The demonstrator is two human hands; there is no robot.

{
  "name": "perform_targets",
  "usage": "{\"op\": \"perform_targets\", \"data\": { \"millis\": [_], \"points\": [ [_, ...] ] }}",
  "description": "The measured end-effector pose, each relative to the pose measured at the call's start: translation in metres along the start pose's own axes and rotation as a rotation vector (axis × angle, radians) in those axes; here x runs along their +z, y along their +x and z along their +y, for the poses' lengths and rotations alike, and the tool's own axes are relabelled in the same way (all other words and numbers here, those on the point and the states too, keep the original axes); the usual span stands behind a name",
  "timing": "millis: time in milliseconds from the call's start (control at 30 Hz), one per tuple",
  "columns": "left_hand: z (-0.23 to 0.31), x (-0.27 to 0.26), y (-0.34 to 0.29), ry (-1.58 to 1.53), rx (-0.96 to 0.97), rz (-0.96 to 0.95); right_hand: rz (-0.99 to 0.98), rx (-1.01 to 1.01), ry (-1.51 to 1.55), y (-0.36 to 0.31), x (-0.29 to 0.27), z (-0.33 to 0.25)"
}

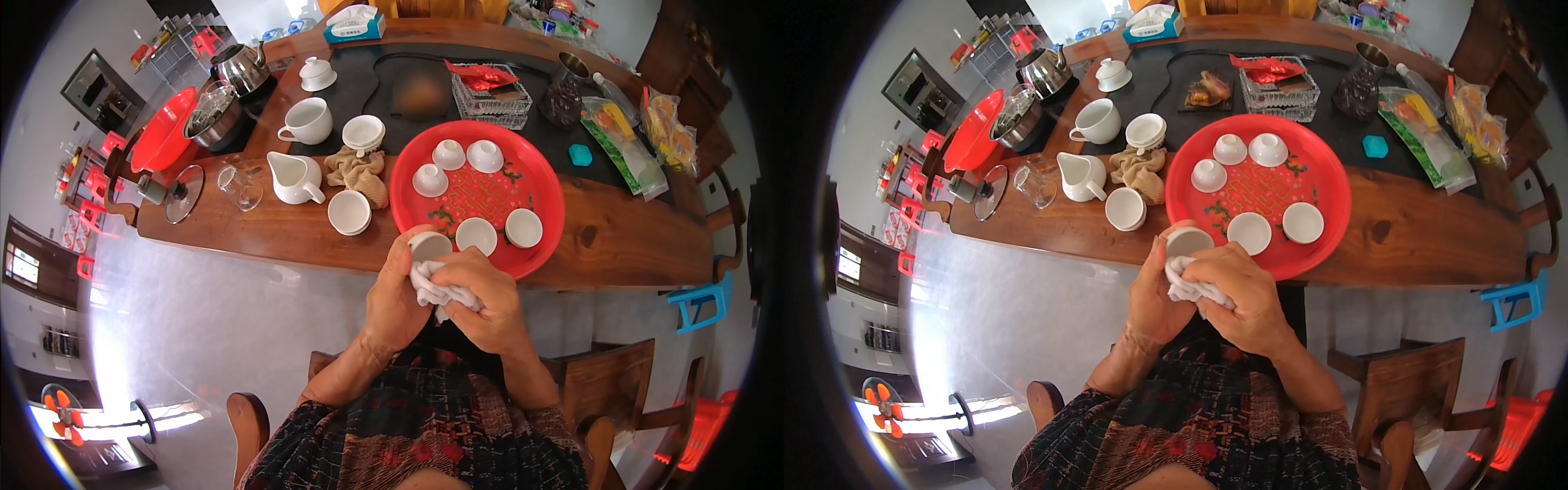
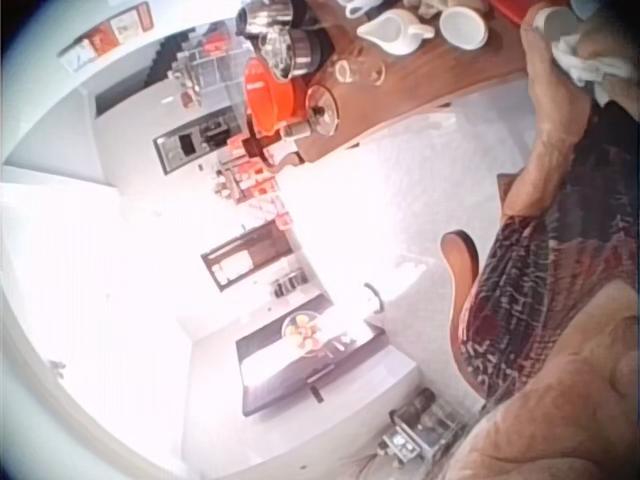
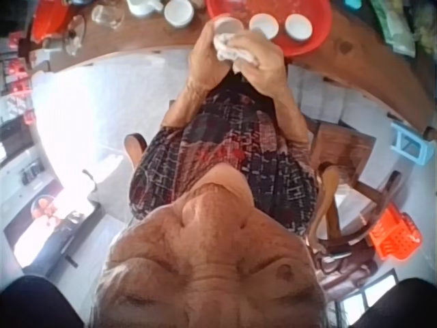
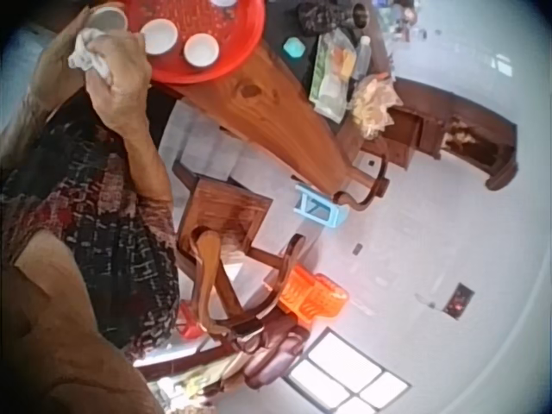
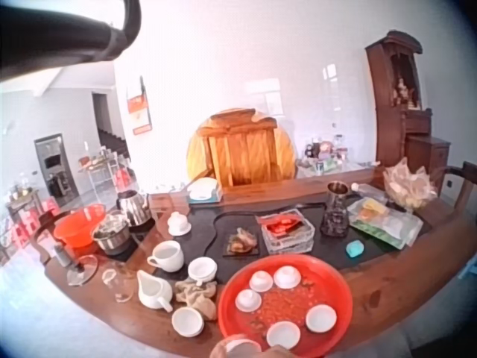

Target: The person wipes small white ceramic cups with a white cloth, handling them one at a time. They pick up each cup from a red tray, wipe it thoroughly, and place it back on the tray.

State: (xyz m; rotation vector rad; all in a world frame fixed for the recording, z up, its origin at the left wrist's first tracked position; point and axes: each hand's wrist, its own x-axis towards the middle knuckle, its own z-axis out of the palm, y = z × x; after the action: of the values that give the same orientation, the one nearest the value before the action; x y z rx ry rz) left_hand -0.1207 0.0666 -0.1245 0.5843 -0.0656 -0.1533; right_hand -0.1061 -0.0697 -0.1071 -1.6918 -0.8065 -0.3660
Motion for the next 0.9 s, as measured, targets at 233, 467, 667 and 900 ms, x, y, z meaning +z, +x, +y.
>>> {"op": "perform_targets", "data": {
  "millis": [233, 467, 667, 900],
  "points": [
    [0.002, 0.010, -0.001, 0.033, 0.017, 0.000, 0.197, -0.338, -0.539, 0.005, 0.017, 0.011],
    [-0.001, 0.004, -0.004, 0.227, 0.105, 0.007, 0.058, -0.031, -0.423, 0.001, 0.017, -0.006],
    [0.004, 0.007, 0.000, 0.095, 0.059, -0.045, -0.005, 0.344, 0.309, -0.005, -0.009, -0.009],
    [-0.001, 0.011, -0.001, 0.105, 0.080, -0.063, 0.105, -0.070, -0.308, 0.003, 0.008, -0.009]
  ]
}}
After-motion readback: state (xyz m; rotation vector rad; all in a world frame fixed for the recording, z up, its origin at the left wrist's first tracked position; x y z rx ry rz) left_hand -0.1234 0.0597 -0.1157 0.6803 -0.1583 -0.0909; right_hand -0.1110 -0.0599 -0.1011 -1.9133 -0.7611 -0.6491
